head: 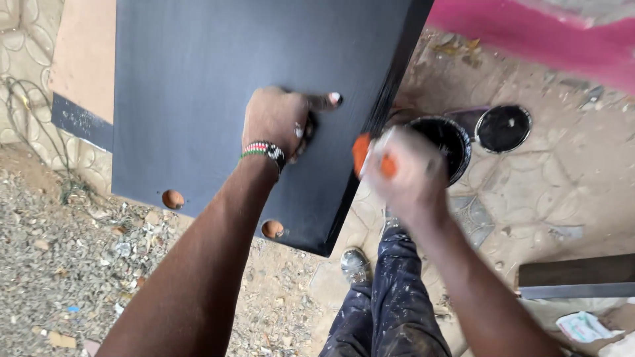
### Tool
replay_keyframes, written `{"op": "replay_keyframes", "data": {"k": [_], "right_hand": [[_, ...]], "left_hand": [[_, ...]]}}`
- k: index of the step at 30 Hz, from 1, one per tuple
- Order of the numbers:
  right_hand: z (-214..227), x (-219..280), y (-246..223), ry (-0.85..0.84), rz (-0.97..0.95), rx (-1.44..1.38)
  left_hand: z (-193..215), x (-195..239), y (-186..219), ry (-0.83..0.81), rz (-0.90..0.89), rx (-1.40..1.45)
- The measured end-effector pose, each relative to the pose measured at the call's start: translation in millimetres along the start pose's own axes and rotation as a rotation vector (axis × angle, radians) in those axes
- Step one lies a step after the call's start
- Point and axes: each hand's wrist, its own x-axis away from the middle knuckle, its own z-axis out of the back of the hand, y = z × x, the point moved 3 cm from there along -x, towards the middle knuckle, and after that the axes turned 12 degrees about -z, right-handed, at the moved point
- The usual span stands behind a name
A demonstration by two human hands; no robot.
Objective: The person paints a rectangular wooden board with black paint using a sponge applicator. They repeatedly dip the sponge into a paint can and apply the paint to the board's surface and edges, occasionally repositioning the board to reach different areas.
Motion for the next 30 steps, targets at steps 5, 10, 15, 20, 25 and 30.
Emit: {"op": "replay_keyframes", "data": {"k": [5, 10, 15, 20, 25, 30], "right_hand": [[-62.5, 176.4, 15.2, -0.021, -0.021, -0.114], [-53.6, 206.3, 9.7, -0.159, 0.044, -0.398], [-8.8, 84.8, 59.2, 0.072, -0.578, -0.96], [30.1, -104.5, 77.7, 0.13, -0.423, -1.08], [10.9, -204.0, 106.5, 0.095, -0.51, -1.09], [-11.3, -117.4, 71.1, -0.022, -0.563, -0.954]], "left_hand": [[-7.0, -6.1, -5.8, 0.024, -0.012, -0.029], [-13.7, -13.4, -6.6, 0.049, -0.07, -0.076], [-14.6, -24.3, -12.4, 0.085, -0.146, -0.075], [-15.8, -35.2, -13.3, 0.111, -0.184, -0.063], [-14.0, -25.5, -3.0, 0.146, -0.192, -0.064], [-14.5, -33.5, -12.1, 0.165, -0.163, -0.168]]}}
